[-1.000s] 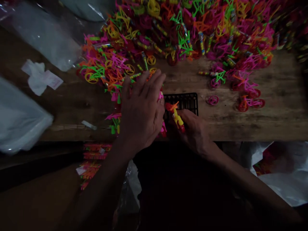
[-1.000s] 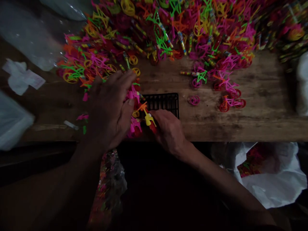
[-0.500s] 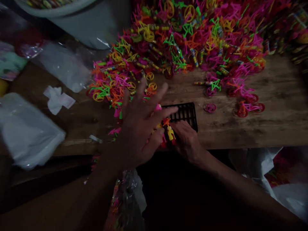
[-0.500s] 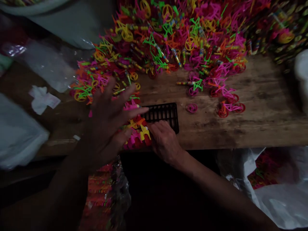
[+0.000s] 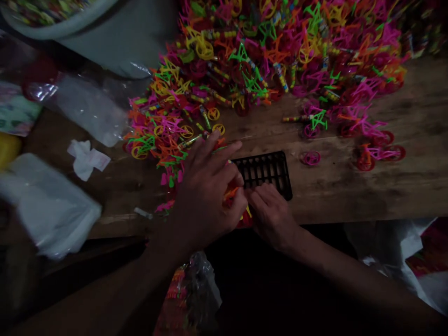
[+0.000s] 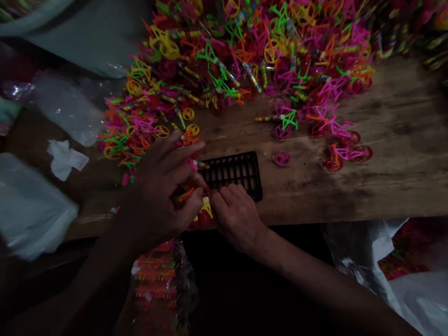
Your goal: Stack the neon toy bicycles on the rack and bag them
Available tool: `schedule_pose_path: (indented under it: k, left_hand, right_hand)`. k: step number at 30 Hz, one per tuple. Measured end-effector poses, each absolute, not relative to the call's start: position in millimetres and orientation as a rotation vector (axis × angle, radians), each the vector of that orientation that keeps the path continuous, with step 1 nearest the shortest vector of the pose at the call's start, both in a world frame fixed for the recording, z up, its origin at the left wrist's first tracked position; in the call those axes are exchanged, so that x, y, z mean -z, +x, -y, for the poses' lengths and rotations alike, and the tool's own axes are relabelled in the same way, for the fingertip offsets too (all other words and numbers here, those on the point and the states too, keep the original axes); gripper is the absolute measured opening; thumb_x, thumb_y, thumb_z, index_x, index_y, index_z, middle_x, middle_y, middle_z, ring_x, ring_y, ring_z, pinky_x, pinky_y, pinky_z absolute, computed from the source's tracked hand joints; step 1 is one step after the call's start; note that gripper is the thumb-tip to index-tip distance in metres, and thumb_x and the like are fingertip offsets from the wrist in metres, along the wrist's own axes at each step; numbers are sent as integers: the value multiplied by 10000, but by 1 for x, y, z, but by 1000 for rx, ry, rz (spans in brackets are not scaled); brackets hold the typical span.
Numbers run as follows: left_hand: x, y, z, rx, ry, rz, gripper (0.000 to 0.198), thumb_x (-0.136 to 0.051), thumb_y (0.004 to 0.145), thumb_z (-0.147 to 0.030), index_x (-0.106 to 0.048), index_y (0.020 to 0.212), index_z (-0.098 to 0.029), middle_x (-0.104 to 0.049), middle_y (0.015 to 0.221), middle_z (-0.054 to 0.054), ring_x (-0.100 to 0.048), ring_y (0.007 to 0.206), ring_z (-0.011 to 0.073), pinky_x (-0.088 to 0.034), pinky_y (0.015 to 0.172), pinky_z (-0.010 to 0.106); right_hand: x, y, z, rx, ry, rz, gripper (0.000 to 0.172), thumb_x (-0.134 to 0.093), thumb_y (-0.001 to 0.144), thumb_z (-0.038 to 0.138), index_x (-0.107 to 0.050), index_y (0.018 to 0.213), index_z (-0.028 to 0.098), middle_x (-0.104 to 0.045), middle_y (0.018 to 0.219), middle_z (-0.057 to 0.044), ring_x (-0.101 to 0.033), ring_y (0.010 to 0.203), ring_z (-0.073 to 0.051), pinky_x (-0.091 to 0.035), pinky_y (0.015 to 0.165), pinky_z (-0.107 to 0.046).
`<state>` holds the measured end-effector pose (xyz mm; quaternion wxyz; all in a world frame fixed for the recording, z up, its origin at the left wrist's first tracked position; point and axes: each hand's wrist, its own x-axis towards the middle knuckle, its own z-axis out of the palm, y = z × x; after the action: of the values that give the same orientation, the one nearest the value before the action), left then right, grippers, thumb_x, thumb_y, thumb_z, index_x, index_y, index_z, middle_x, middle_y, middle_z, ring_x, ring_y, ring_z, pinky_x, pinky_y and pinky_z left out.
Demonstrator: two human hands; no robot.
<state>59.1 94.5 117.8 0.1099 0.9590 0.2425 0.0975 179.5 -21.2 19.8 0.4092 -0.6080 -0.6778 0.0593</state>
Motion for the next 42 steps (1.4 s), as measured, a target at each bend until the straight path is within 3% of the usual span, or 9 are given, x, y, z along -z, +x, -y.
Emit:
schedule_pose_path:
  k: [4,11,14,17,23,28,36,39,42]
  left_hand:
    - [-114,61,-99,-308,2807,-682,94,-549,836,-156,-606,785,-211,-746,1246,85,-520,1426,381,-315,1275,670]
    - [-103,56,-109,-432,2804,-584,99,-541,872,-209,-602,800,-239,-771,1147,68,-575,1341,366,-337,1236,684]
    - [-101,56,-110,-480,2806,-562,144,-549,898,-209,-646,1001,-238,-754,1226,71,-572,1362,350,-326,1249,671]
    - [-101,57,-108,-492,2821,-547,343,-565,935,-260,-595,1277,-241,-698,1356,88,-545,1405,348,-315,1260,656]
    - [-100,58,-103,-406,2873,-596,577,-516,990,-411,-425,1538,-255,-414,1671,113,-286,1593,403,-241,1289,656]
    - [-100,58,-103,-377,2870,-598,629,-513,1004,-380,-352,1597,-248,-382,1691,126,-269,1603,397,-239,1294,643]
    - [-120,62,-104,-529,2420,-803,485,-477,1056,-341,-466,1531,-238,-582,1554,104,-541,1458,282,-400,1255,538]
    - [-136,72,-110,-576,2117,-920,562,-536,1027,-505,-507,1524,-247,-719,1384,84,-682,1291,278,-561,1104,458]
    - [-146,83,-120,-633,1960,-925,495,-594,976,-534,-679,1341,-211,-809,1152,76,-775,1044,256,-645,886,371]
  right_hand:
    - [-16,180,19,-168,-1548,1795,303,-353,1064,137,-627,940,169,-612,824,-56,-479,780,-210,-432,749,-345]
    - [-21,193,20,-314,-1527,1891,115,-537,987,129,-630,1002,194,-677,907,-64,-594,846,-190,-523,795,-329]
    - [-36,239,18,-389,-1498,1800,198,-481,1013,122,-645,1057,225,-712,978,-58,-642,888,-157,-539,783,-270]
    - [-52,302,1,-226,-1761,1700,204,-481,1029,191,-676,972,184,-681,872,-60,-605,762,-171,-487,685,-306]
    - [-54,358,-63,12,-2107,1982,184,-541,991,210,-714,951,164,-692,1076,-142,-591,1013,-269,-436,914,-411]
    - [-45,352,-83,-6,-1975,2018,102,-594,949,193,-686,905,184,-689,977,-100,-576,1013,-264,-430,1012,-468]
    - [-87,312,-36,-353,-1359,1155,98,-684,928,298,-623,902,225,-660,829,16,-584,683,-116,-491,661,-279]
    - [-88,288,-30,-536,-1219,1020,111,-736,914,323,-688,927,224,-731,865,2,-663,743,-129,-553,700,-283]
    - [-84,273,-29,-556,-1198,1073,161,-705,955,359,-760,1035,231,-797,975,-26,-737,851,-160,-609,783,-316]
